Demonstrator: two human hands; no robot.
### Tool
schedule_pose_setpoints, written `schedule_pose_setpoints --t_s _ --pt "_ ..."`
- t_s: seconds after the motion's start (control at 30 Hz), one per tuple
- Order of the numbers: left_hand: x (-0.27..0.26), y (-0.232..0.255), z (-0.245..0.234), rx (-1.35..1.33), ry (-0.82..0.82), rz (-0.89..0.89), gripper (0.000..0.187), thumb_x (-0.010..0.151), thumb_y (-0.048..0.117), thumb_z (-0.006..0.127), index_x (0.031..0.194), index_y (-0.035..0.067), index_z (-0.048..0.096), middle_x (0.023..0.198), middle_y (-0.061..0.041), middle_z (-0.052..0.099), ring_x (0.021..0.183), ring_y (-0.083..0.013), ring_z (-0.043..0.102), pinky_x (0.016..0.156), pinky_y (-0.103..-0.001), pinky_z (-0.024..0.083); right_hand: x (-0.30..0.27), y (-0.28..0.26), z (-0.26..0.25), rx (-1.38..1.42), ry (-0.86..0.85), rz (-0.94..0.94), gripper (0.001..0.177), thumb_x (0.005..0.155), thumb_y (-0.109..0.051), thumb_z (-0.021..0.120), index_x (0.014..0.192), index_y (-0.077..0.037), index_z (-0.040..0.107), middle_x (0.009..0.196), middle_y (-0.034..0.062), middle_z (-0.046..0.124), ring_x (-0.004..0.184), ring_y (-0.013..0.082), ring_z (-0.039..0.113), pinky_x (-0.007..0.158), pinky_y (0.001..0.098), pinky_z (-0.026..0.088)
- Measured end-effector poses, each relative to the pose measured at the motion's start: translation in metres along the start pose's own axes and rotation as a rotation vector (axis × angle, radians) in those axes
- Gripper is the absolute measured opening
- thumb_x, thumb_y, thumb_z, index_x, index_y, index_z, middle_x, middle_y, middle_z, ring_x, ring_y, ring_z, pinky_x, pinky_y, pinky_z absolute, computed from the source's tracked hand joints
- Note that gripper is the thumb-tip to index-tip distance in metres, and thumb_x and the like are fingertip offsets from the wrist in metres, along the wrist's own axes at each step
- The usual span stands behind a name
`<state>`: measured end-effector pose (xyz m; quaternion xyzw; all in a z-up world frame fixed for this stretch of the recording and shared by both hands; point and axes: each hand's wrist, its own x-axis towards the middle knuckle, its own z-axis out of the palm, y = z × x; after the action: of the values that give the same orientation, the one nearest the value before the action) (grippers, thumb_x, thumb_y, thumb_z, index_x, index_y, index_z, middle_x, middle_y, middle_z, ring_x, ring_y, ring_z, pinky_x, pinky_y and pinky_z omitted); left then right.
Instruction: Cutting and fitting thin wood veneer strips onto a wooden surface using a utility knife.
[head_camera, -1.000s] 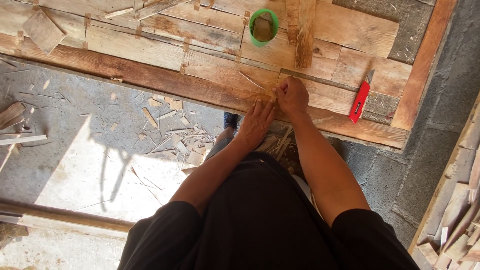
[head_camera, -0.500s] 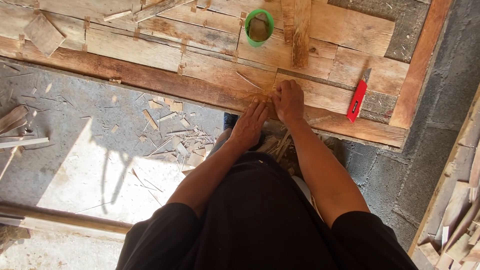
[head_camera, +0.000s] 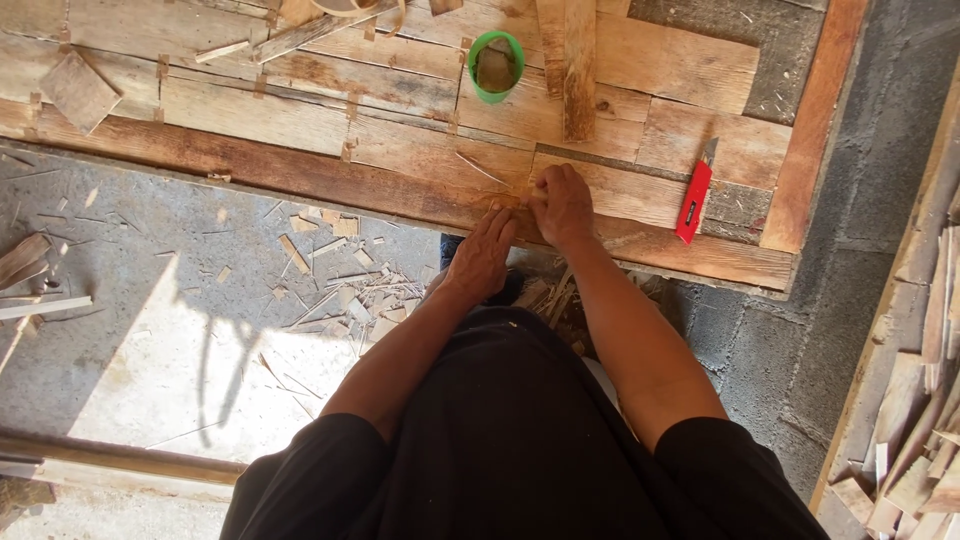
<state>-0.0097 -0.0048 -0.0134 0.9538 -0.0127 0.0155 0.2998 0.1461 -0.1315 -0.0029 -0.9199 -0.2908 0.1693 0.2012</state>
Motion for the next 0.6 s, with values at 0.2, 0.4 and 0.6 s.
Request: schedule_pose_setpoints --t_s 0.2,0.4,0.6 --pt "0.002 -0.003 -0.003 -0.068 0.009 -0.014 0.064 0.072 -0.005 0.061 0.134 -0.007 0.047 0.148 -0.024 0.046 0.145 -0.0416 0.04 0.114 -0.043 0.043 -0.015 -0.016 -0.015 -0.07 -0.012 -0.066 0.051 0.084 -0.029 0.084 0.118 -0.008 0.052 0.113 0.0118 0.049 0.108 0.0302 0.05 0.097 0.0449 0.042" --pt "0.003 -0.004 -0.017 -0.137 0.014 -0.004 0.066 0.069 -0.004 0.062 0.133 -0.003 0.048 0.146 -0.022 0.048 0.139 -0.0433 0.045 0.107 -0.046 0.048 -0.026 0.0 -0.028 0.065 0.023 -0.141 0.043 0.092 -0.03 0.076 0.123 -0.007 0.058 0.116 0.0129 0.056 0.111 0.0312 0.056 0.103 0.0449 0.044" --pt "0.003 -0.005 -0.039 -0.281 -0.067 -0.049 0.062 0.075 0.003 0.067 0.134 0.001 0.05 0.144 -0.02 0.051 0.126 -0.0439 0.054 0.098 -0.051 0.05 -0.053 0.075 -0.034 -0.09 0.589 0.159 0.039 0.091 -0.02 0.075 0.126 -0.01 0.061 0.126 0.0142 0.059 0.125 0.0342 0.056 0.117 0.0472 0.043"
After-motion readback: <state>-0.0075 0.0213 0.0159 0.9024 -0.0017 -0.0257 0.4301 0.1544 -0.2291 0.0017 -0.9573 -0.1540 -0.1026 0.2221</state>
